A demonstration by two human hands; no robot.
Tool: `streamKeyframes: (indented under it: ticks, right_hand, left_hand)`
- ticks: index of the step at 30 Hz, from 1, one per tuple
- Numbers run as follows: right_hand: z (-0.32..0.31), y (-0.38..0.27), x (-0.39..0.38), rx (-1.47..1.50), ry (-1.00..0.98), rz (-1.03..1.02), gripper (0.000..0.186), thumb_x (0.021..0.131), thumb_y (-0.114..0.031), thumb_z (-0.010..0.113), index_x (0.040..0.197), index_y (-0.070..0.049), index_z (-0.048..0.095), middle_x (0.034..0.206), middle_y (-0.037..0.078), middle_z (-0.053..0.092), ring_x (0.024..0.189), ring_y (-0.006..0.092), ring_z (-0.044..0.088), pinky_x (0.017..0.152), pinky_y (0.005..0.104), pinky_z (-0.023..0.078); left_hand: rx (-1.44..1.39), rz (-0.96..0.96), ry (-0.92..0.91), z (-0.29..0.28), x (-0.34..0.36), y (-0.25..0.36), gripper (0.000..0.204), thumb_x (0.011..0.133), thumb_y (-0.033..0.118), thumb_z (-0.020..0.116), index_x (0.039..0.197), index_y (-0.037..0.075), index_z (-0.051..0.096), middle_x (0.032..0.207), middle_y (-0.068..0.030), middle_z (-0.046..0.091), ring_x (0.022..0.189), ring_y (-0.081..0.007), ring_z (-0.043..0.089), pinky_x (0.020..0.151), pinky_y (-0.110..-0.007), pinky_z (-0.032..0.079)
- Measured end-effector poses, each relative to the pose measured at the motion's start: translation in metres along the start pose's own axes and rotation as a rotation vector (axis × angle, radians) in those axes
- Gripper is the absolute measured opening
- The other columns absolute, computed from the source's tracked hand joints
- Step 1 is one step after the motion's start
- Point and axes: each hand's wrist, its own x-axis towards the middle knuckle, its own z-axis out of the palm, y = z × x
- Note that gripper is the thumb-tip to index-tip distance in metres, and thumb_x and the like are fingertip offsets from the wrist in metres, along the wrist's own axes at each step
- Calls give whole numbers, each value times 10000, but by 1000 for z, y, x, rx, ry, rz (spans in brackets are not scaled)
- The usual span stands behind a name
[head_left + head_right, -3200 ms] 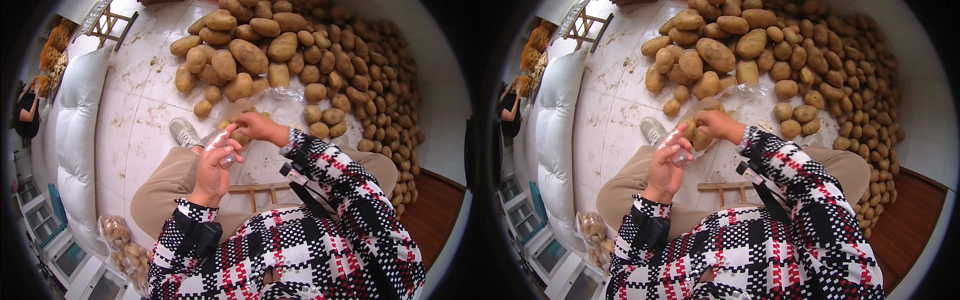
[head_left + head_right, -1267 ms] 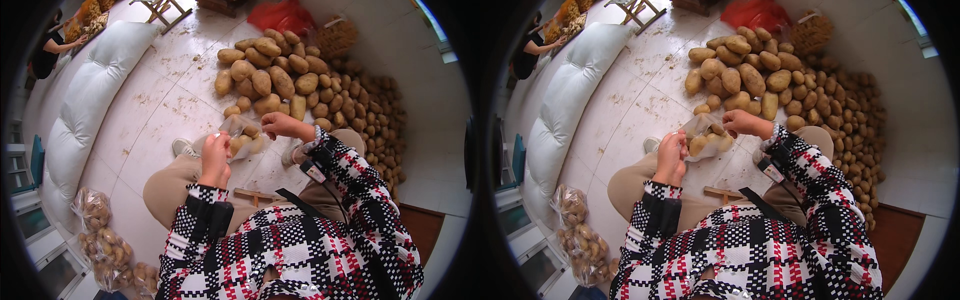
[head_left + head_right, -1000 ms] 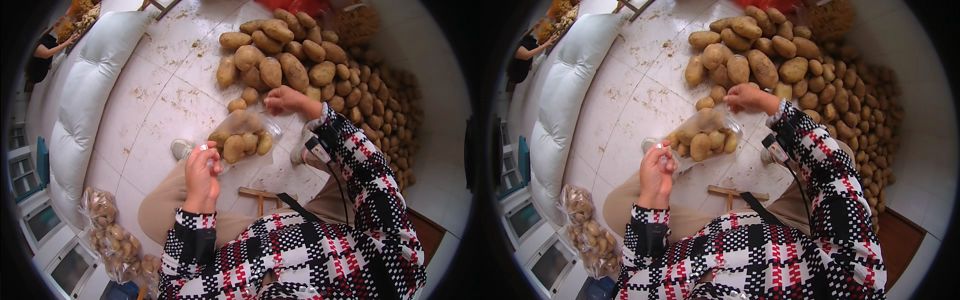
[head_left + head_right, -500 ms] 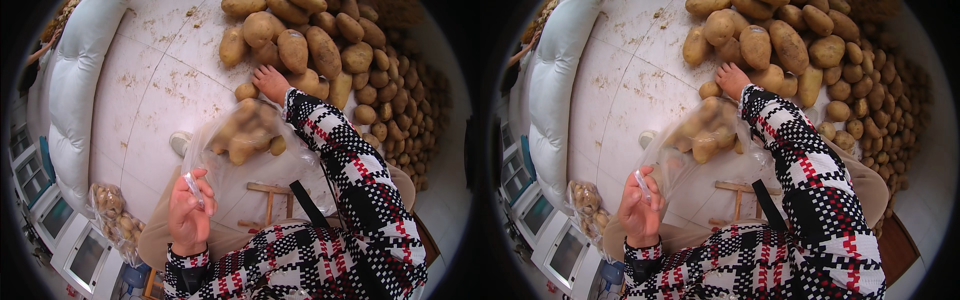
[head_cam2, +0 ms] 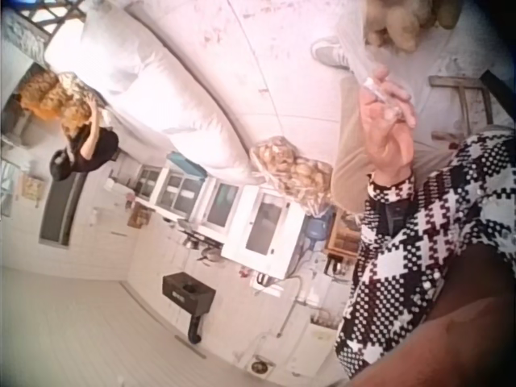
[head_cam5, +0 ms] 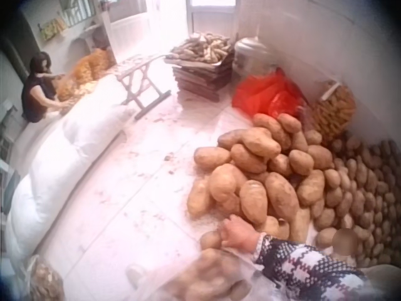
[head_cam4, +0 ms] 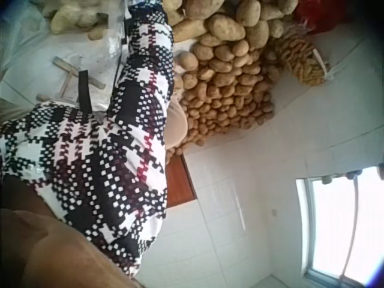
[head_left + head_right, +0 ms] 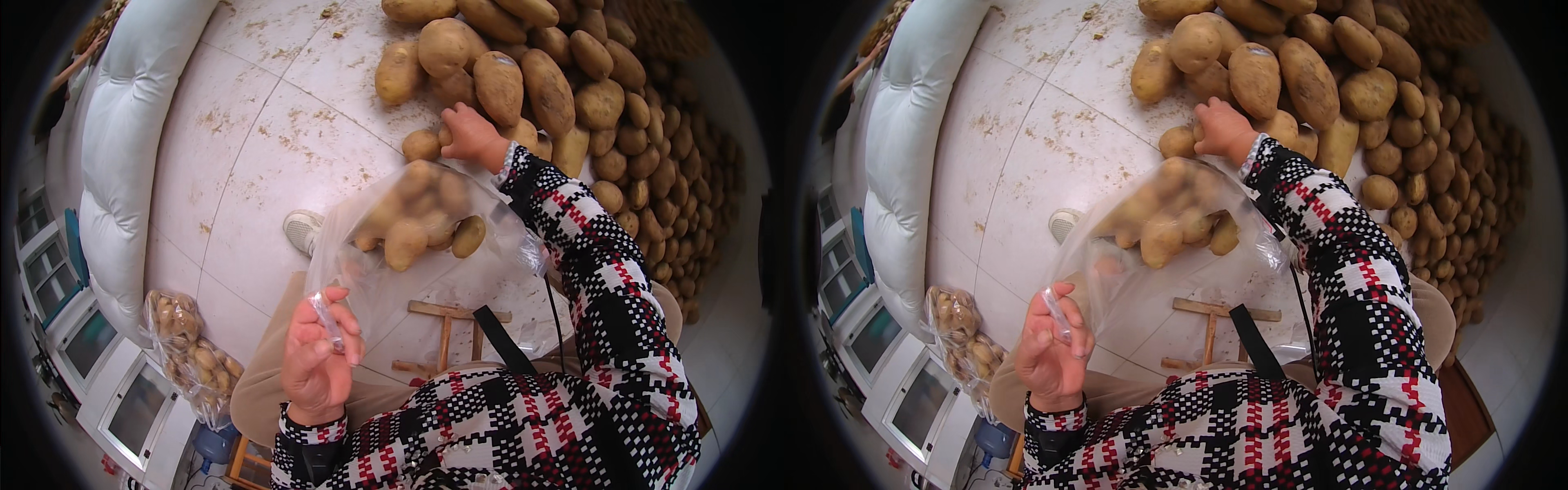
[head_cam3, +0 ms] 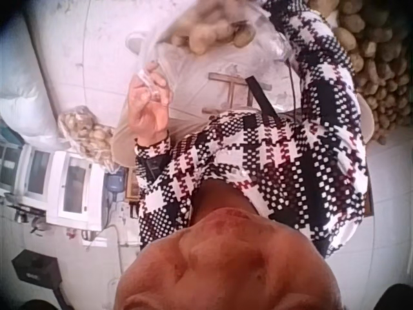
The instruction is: The person sits on the floor and places potatoes from a large pile into clear plastic bags, then ties the bags closed. The person repeats this process, filling and tying multiple bags.
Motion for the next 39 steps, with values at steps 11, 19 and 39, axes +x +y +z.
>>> streamKeyframes:
  ticks: [11, 19, 39]
  right_hand:
    - [-117, -67, -31, 1216, -340, -62, 447, 694, -311, 662, 1018, -29, 541, 934, 54, 562, 854, 140, 535, 760, 267, 440]
    - [-90, -184, -74, 689, -684, -495, 509, 653, -368, 649, 993, 0, 555, 934, 186, 603, 854, 287, 583, 725, 348, 465]
    - [-108, -142, -56, 1024, -553, -605, 164, 798, -168, 592, 898, -40, 612, 756, 44, 628, 645, 130, 585, 576, 258, 470]
  left_hand:
    - [27, 4, -5, -3, -2, 0, 624, 724, 231, 609, 1211, -76, 368, 896, -106, 543, 620, -134, 515, 582, -233, 409]
    - [4, 21, -18, -3, -4, -5, 592, 722, 194, 598, 1210, -60, 378, 896, -99, 546, 628, -126, 518, 592, -231, 413]
    - [42, 20, 1, 3, -8, -1, 612, 705, 208, 609, 1206, -60, 383, 885, -88, 538, 617, -118, 498, 572, -218, 395]
